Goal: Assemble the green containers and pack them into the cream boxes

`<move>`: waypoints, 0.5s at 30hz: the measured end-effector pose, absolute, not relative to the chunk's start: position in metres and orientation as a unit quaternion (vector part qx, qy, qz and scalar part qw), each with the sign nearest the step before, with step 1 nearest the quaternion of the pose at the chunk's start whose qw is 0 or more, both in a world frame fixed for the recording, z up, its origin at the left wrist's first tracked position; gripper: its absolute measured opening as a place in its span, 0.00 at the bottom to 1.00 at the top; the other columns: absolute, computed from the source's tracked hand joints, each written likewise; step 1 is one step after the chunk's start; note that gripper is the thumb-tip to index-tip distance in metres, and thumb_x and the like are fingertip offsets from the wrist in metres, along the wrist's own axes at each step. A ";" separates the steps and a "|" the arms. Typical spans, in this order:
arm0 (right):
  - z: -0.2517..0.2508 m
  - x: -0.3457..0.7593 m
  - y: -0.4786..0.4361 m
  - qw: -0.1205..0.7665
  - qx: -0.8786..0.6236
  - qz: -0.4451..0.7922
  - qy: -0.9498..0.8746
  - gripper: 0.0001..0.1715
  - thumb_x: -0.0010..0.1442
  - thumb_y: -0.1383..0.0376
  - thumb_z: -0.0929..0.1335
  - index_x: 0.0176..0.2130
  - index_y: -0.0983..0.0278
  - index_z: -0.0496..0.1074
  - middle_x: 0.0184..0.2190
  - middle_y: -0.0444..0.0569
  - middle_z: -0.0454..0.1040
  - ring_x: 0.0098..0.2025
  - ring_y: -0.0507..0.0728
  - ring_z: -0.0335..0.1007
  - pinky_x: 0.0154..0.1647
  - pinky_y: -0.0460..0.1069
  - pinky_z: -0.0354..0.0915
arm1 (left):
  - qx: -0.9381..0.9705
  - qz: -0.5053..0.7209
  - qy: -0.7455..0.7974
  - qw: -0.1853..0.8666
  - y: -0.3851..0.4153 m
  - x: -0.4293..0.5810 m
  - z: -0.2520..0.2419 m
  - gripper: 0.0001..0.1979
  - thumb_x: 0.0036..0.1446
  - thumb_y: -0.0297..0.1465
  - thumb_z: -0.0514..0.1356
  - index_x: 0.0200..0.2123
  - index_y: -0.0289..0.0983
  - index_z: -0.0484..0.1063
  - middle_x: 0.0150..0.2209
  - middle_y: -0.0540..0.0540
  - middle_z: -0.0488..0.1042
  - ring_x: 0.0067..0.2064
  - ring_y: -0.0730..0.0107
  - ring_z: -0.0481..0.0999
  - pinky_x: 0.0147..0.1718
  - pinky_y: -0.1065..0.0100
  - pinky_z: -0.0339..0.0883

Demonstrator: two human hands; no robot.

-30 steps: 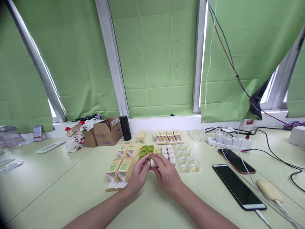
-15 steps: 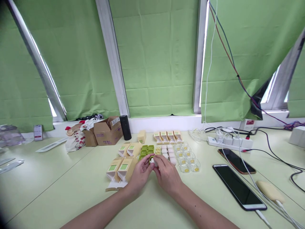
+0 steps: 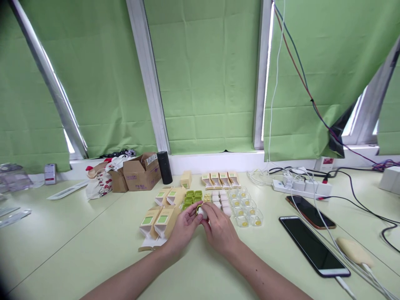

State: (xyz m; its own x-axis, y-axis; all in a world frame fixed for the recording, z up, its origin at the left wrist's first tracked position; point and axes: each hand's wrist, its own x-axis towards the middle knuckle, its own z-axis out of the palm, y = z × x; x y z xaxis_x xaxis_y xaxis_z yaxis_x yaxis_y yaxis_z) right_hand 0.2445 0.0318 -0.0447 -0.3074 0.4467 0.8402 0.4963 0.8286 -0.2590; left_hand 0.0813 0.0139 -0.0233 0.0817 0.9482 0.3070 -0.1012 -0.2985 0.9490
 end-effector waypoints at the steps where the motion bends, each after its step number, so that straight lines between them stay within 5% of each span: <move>1: -0.044 0.245 0.031 0.508 -0.293 -0.013 -0.810 0.28 0.70 0.71 0.64 0.66 0.60 0.63 0.57 0.59 0.77 0.58 0.65 0.77 0.54 0.61 0.79 | 0.568 0.567 0.368 0.470 0.015 0.081 -0.025 0.39 0.54 0.51 0.73 0.62 0.35 0.74 0.59 0.32 0.79 0.60 0.47 0.79 0.61 0.49 0.74; 15: -0.042 0.247 0.032 0.521 -0.329 0.043 -0.786 0.20 0.69 0.68 0.66 0.59 0.60 0.69 0.48 0.56 0.80 0.41 0.61 0.79 0.42 0.57 0.78 | 0.541 0.556 0.352 0.523 0.018 0.079 -0.027 0.43 0.51 0.51 0.75 0.64 0.35 0.72 0.60 0.31 0.77 0.56 0.47 0.82 0.54 0.48 0.78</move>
State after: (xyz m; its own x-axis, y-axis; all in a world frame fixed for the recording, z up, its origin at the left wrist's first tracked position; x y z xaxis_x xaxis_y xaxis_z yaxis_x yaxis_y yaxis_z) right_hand 0.2475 0.0323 -0.0416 -0.2391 0.5628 0.7913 0.4729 0.7793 -0.4113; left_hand 0.0792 0.0179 -0.0266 0.1329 0.9634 0.2327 -0.2010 -0.2037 0.9582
